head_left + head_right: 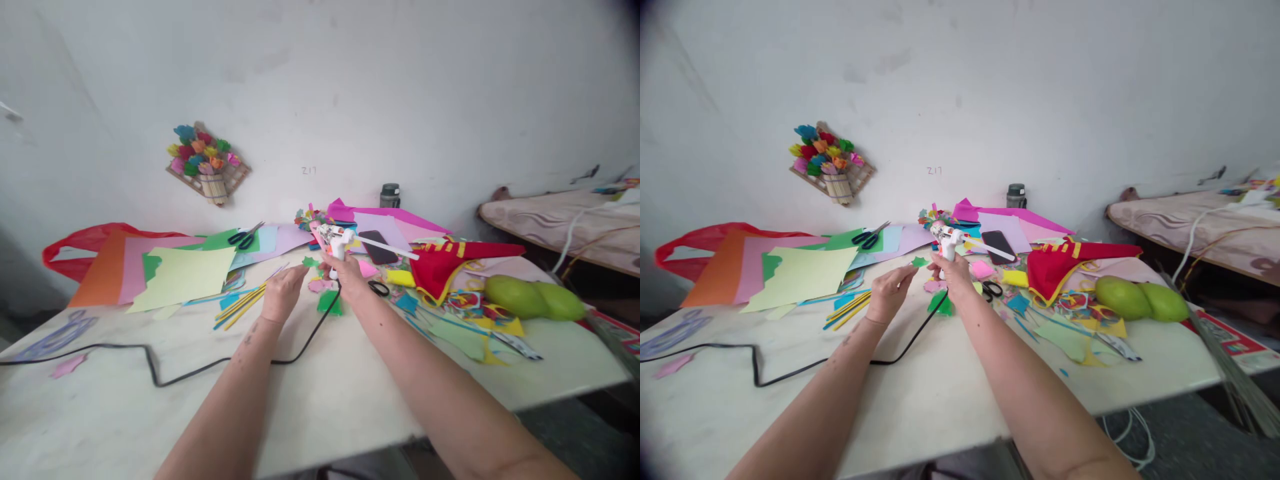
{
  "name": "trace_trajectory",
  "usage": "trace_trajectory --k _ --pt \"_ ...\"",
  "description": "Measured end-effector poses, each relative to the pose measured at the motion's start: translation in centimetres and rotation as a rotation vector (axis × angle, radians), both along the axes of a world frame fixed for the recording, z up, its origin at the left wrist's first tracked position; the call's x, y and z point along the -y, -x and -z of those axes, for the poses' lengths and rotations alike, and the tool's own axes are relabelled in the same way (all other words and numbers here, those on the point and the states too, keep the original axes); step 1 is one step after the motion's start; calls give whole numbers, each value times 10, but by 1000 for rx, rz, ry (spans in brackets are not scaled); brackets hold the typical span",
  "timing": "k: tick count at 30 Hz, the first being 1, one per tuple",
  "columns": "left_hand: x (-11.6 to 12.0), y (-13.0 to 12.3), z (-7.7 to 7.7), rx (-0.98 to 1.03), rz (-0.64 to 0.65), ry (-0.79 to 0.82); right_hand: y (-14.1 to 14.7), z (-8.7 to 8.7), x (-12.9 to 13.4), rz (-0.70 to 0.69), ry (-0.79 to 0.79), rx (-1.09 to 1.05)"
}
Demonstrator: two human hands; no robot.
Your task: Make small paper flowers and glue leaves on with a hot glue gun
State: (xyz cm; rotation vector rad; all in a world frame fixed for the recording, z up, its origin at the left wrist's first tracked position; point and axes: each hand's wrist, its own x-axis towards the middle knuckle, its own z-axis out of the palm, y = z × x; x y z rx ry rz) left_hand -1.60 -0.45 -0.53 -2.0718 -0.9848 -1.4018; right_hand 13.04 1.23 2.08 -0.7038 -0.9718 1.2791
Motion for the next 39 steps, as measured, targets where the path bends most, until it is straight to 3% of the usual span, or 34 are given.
trace_trajectory --k 5,12,17,21,24,28,31,39 --pt "-1 1 1 75 47 175 0 0 1 6 16 54" --pt "12 -9 -9 731 320 617 1 2 -1 49 -10 174" --pt "18 -17 -11 862 418 621 2 3 -1 109 -61 222" --pt "11 -18 -11 1150 521 668 3 3 0 82 -78 216" --pt "4 -14 -11 1318 580 872 4 5 -1 74 -91 240" --pt "2 -9 -11 1351 630 1154 7 9 -2 91 -101 301" --pt "4 -9 -10 1300 630 1142 8 11 -2 91 -100 345" --pt "2 1 -9 1202 573 897 6 18 -5 90 -83 402"
